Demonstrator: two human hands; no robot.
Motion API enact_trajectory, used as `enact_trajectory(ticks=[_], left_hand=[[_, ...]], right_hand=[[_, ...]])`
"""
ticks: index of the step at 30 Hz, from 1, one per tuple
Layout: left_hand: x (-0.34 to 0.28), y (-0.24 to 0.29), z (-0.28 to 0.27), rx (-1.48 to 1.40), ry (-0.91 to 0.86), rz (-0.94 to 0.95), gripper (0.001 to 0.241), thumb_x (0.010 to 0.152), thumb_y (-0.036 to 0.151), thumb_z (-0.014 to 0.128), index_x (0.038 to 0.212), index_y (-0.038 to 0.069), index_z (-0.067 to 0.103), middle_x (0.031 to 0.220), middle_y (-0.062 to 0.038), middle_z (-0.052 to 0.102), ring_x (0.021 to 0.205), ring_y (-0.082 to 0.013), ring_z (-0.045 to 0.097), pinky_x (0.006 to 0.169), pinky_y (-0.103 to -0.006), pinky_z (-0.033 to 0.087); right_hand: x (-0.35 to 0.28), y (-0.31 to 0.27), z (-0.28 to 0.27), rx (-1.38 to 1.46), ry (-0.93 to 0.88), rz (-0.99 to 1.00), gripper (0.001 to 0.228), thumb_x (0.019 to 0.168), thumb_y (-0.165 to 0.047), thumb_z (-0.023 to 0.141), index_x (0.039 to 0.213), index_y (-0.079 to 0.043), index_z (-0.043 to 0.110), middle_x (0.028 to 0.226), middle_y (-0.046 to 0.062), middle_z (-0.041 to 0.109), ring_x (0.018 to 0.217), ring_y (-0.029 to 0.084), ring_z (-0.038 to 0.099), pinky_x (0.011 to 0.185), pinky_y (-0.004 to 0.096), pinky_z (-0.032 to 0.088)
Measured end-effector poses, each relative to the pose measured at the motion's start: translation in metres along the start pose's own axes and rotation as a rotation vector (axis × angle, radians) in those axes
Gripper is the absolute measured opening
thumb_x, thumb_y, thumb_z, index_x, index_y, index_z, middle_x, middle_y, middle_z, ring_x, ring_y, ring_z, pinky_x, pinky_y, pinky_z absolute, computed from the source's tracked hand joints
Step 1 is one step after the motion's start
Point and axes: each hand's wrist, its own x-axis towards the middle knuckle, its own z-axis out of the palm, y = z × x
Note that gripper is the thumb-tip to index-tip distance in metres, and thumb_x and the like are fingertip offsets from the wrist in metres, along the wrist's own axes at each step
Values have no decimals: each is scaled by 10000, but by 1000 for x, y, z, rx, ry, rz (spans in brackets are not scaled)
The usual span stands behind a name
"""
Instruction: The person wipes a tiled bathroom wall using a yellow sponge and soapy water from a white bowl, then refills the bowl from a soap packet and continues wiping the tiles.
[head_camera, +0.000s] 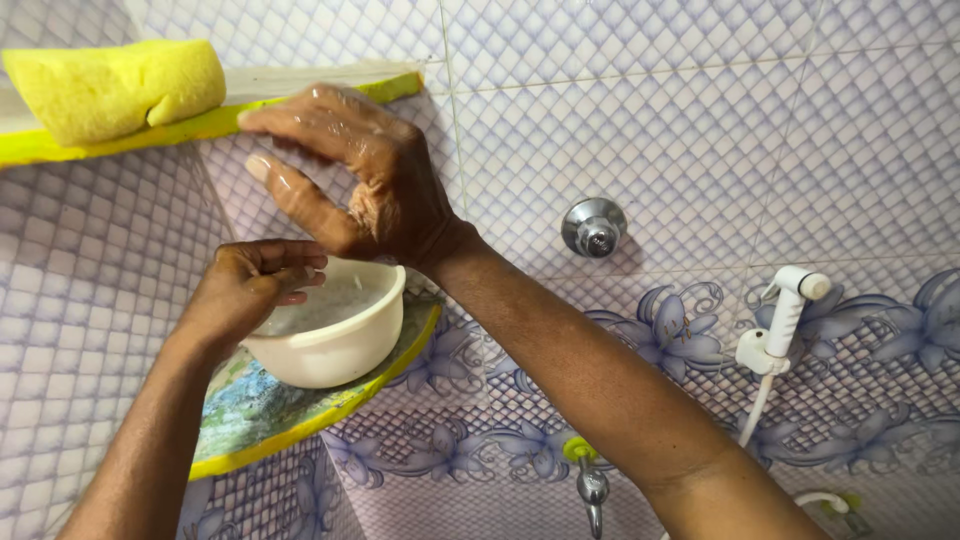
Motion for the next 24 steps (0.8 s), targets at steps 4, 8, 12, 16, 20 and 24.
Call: enact_trajectory(ticks=[4, 8, 12, 16, 20, 24], left_hand=[[12, 5, -3, -64, 44, 18, 411, 868, 64, 666, 1272, -5, 702, 1182, -119, 777, 1055, -194, 734, 907, -348, 578], [36, 0, 9, -240, 77, -84, 436, 868, 75, 671, 1299, 10, 674, 1270, -91, 736, 1127, -198, 691, 935, -352, 539], [49, -28, 19, -128, 50, -116, 461, 883, 60, 642, 1340, 11, 668, 1311, -143, 738, 1147, -246, 687, 926, -367, 526], [51, -48, 18, 17, -29, -266, 488, 894, 64, 624, 1382, 52, 633, 1352, -128, 730, 1206, -235, 689, 937, -392, 491], [60, -71, 24, -12, 13, -116, 489, 865, 48, 695, 1345, -36, 655, 1336, -178, 723, 1222, -246, 670, 1031, -323, 496], [61, -75, 23, -100, 82, -83, 487, 876, 48, 681, 1350, -56, 639, 1320, -216, 718, 1218, -263, 661, 1063, -342, 479]], right_hand=[[52, 23, 20, -263, 79, -165, 472, 953, -385, 756, 1342, -149, 628, 1209, 92, 693, 1140, 235, 667, 1033, 355, 570], [91, 73, 76, -364, -194, 89, 727, 856, -694, 672, 1410, -226, 623, 1359, 109, 695, 1237, 297, 685, 1065, 450, 553], [104, 110, 120, -41, -578, 448, 923, 765, -820, 579, 1474, -229, 563, 1410, 125, 657, 1269, 330, 655, 1035, 552, 495], [97, 124, 123, 252, -520, 393, 983, 566, -832, 685, 1309, -191, 730, 1281, 134, 768, 1202, 320, 701, 995, 553, 491], [98, 125, 125, 56, -287, 311, 768, 660, -742, 723, 1239, -239, 771, 1101, 37, 842, 934, 180, 813, 860, 376, 654], [80, 100, 100, 175, 4, 333, 593, 840, -572, 736, 1300, -199, 711, 1078, 22, 824, 797, 113, 837, 751, 274, 664]])
